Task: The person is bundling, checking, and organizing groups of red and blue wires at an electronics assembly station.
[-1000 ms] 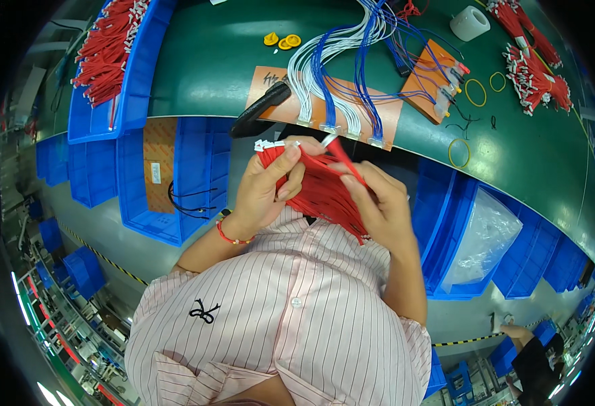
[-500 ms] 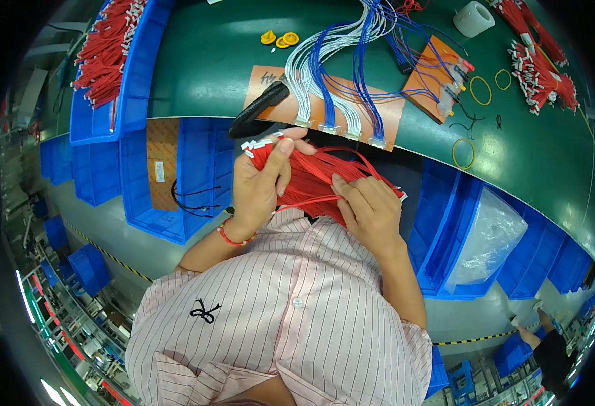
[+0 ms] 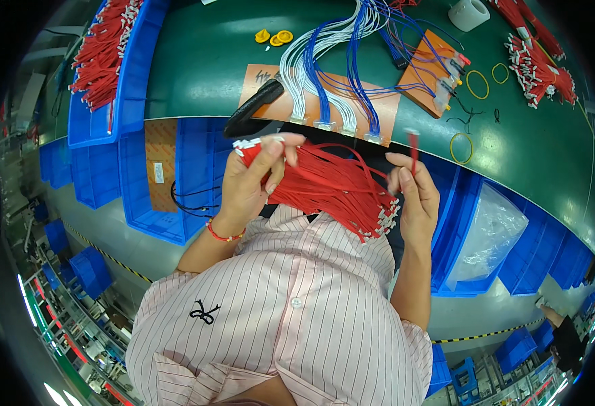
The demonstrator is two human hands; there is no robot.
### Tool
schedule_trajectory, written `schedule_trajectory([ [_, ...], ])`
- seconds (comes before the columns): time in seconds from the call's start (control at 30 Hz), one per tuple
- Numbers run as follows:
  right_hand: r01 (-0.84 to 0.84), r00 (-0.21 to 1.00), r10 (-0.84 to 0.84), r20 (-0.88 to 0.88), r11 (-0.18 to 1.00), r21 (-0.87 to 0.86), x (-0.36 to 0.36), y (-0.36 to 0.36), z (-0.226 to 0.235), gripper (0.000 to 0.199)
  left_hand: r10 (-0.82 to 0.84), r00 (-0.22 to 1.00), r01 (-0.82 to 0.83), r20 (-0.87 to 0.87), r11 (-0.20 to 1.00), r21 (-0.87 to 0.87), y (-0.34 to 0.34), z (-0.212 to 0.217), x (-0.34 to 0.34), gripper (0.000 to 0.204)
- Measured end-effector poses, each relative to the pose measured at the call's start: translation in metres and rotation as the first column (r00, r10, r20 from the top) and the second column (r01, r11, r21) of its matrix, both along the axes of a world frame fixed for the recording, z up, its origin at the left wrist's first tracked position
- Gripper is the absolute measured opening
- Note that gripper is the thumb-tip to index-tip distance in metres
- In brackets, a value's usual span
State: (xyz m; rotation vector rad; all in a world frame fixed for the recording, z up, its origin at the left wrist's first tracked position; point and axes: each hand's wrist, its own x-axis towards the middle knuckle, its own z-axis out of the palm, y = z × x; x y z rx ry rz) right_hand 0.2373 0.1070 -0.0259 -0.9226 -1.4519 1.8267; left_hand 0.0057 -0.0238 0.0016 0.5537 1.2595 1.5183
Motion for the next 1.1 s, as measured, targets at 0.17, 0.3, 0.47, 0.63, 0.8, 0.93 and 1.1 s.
schedule_trajectory([
  [0.17, -0.135, 0.969, 0.098, 0.225, 0.979, 0.154, -0.021, -0.017, 0.031, 0.030, -0.371, 0.853, 0.289, -0.366, 0.921, -0.261, -0.005, -0.011, -0.005, 0.027],
  [0.3, -0.353, 0.875, 0.099, 0.474, 0.800, 0.485, -0.046, -0.026, 0.027, 0.022, -0.128, 0.548, 0.119, -0.827, 0.990, -0.075, -0.014, -0.040, -0.007, 0.028],
  [0.47, -0.462, 0.830, 0.012, 0.558, 0.576, 0.675, -0.059, -0.036, 0.015, 0.014, -0.047, 0.876, 0.001, -0.479, 0.995, -0.096, -0.009, -0.002, 0.003, 0.036],
  [0.63, -0.509, 0.804, 0.001, 0.595, 0.518, 0.688, -0.066, -0.046, 0.019, 0.015, -0.042, 0.999, 0.045, 0.026, 0.993, -0.113, 0.000, 0.005, 0.006, 0.037],
  [0.8, -0.492, 0.851, 0.238, 0.468, 0.674, 0.551, -0.056, -0.041, 0.014, 0.015, -0.003, 0.987, 0.017, 0.163, 0.997, -0.081, 0.012, -0.006, 0.007, 0.030],
  [0.93, -0.503, 0.801, 0.467, 0.375, 0.864, -0.003, -0.027, -0.016, 0.031, 0.022, 0.121, 0.987, -0.110, 0.104, 0.988, -0.107, 0.015, -0.003, 0.006, 0.027],
  [1.1, -0.180, 0.983, 0.168, -0.070, 0.954, -0.240, 0.014, -0.001, 0.016, 0.015, 0.119, 0.991, -0.112, 0.057, 0.987, -0.119, 0.019, -0.004, 0.004, 0.027],
])
